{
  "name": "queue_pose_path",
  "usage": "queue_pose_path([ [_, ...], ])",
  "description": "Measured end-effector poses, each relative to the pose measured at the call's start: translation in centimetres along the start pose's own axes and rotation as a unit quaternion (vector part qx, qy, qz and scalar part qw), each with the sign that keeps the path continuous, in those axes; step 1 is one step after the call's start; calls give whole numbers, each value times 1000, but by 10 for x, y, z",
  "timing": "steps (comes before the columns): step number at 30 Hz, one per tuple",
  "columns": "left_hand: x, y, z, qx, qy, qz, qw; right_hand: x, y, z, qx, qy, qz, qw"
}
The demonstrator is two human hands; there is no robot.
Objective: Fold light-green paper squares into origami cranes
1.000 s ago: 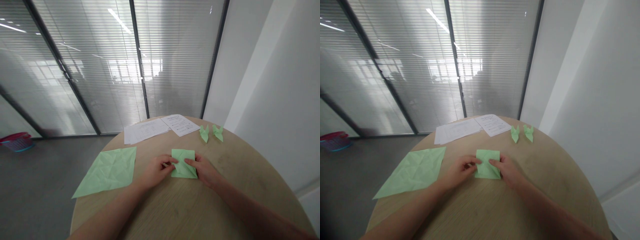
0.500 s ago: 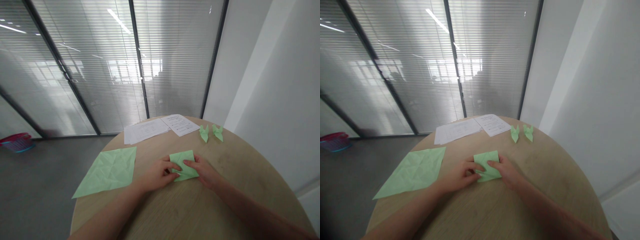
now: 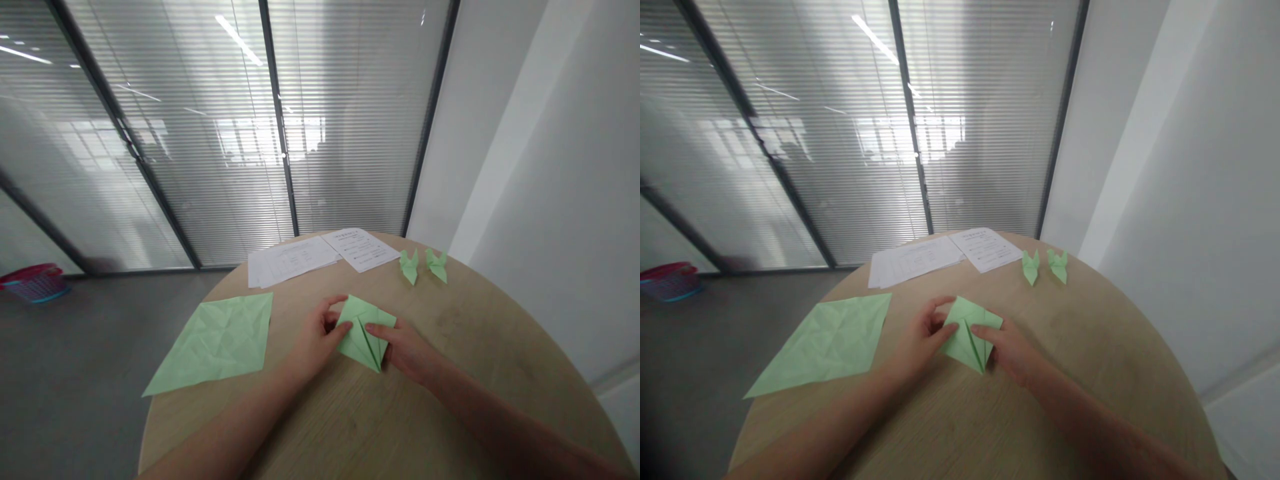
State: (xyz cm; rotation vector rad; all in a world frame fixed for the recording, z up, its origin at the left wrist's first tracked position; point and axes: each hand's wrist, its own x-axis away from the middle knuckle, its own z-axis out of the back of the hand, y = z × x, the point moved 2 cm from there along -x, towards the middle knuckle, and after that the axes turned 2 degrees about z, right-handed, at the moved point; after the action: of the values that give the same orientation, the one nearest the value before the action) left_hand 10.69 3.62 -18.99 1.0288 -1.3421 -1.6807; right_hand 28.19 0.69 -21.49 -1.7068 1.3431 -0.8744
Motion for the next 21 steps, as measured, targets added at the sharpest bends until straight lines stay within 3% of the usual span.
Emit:
queue_pose_path([
  [4, -1, 0, 2, -31, 38, 8, 999, 0, 4, 2, 30, -6, 11, 999],
  [10, -1, 1, 1, -19, 46, 8, 999, -3, 12, 9, 124, 14, 41, 991],
  [14, -4, -4, -1, 52, 6, 46, 998, -5, 12, 13, 119, 54, 71, 989],
  [17, -5, -11, -3, 22, -33, 84, 996, -7, 13, 15, 94, 80, 81, 989],
  [21, -5, -17, -6, -22, -42, 110, 993, -8, 14, 14, 65, 92, 77, 991],
])
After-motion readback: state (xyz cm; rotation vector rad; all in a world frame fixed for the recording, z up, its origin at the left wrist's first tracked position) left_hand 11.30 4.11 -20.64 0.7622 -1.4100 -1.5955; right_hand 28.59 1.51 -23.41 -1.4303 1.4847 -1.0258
